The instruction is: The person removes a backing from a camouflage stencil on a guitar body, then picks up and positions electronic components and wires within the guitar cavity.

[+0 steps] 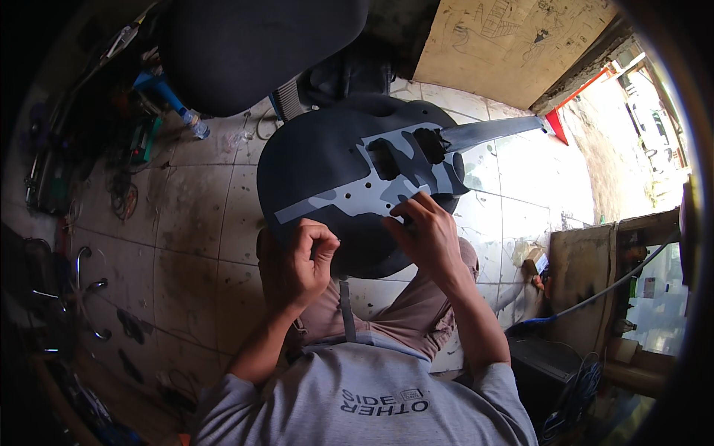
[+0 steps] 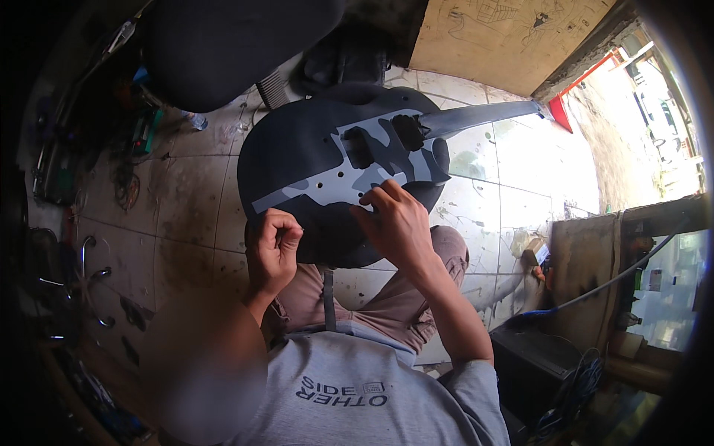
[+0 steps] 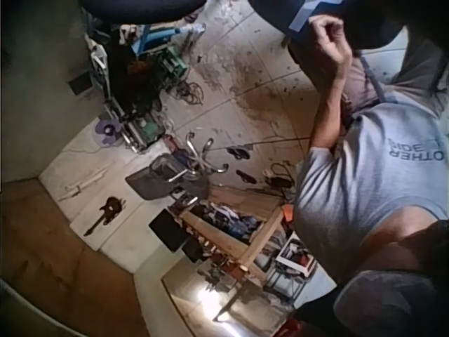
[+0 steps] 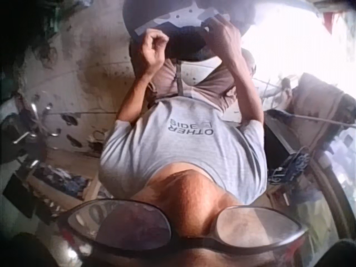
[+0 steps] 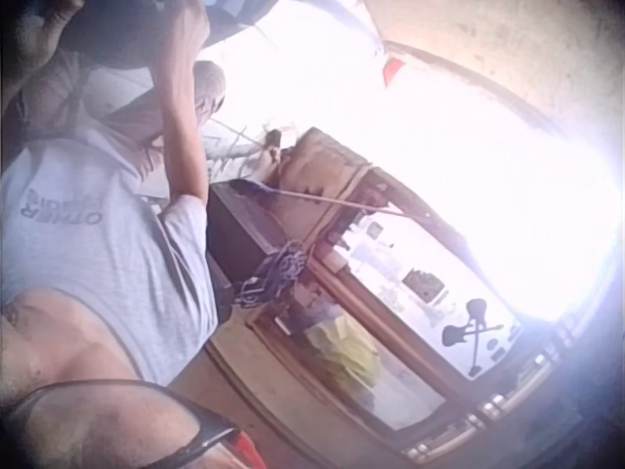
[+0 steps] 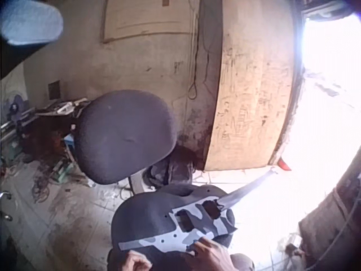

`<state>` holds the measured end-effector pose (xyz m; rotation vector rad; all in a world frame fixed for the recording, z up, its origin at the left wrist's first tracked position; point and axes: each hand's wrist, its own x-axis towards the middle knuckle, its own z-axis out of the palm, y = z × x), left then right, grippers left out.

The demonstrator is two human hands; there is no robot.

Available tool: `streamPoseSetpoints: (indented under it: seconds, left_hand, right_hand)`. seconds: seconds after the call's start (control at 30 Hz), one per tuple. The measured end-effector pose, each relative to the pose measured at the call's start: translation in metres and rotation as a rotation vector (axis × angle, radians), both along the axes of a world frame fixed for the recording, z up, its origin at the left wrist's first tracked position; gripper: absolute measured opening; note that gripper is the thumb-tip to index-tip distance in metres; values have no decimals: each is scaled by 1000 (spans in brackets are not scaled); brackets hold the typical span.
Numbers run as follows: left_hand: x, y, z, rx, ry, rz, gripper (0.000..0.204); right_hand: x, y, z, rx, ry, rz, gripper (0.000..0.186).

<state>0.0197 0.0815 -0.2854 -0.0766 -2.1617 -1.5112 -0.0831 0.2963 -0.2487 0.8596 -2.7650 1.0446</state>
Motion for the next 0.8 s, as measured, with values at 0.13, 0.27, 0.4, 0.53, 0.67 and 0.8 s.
streamPoseSetpoints:
  seconds: [0.13, 0.27, 0.4, 0.53, 0.67, 0.8]
  left_hand:
    - [-2, -7, -12, -48, -22, 49, 18]
    - [-1, -5, -6, -56, -49, 73, 16]
    - [-1, -5, 2, -98, -63, 69, 16]
    - [-1, -7, -3, -81, -61, 72, 16]
    - [-2, -8, 1, -82, -50, 64, 17]
    - [-1, -10, 0, -69, -73, 58, 17]
  right_hand:
    - [-13, -12, -4, 145, 15, -21, 25]
    - [-14, -17, -7, 186, 2, -40, 24]
    - [-12, -19, -13, 168, 35, -46, 22]
    - [-9, -21, -18, 145, 72, -50, 20]
    - [-4, -24, -19, 130, 66, -78, 17]
    - [-2, -25, -22, 102, 37, -98, 17]
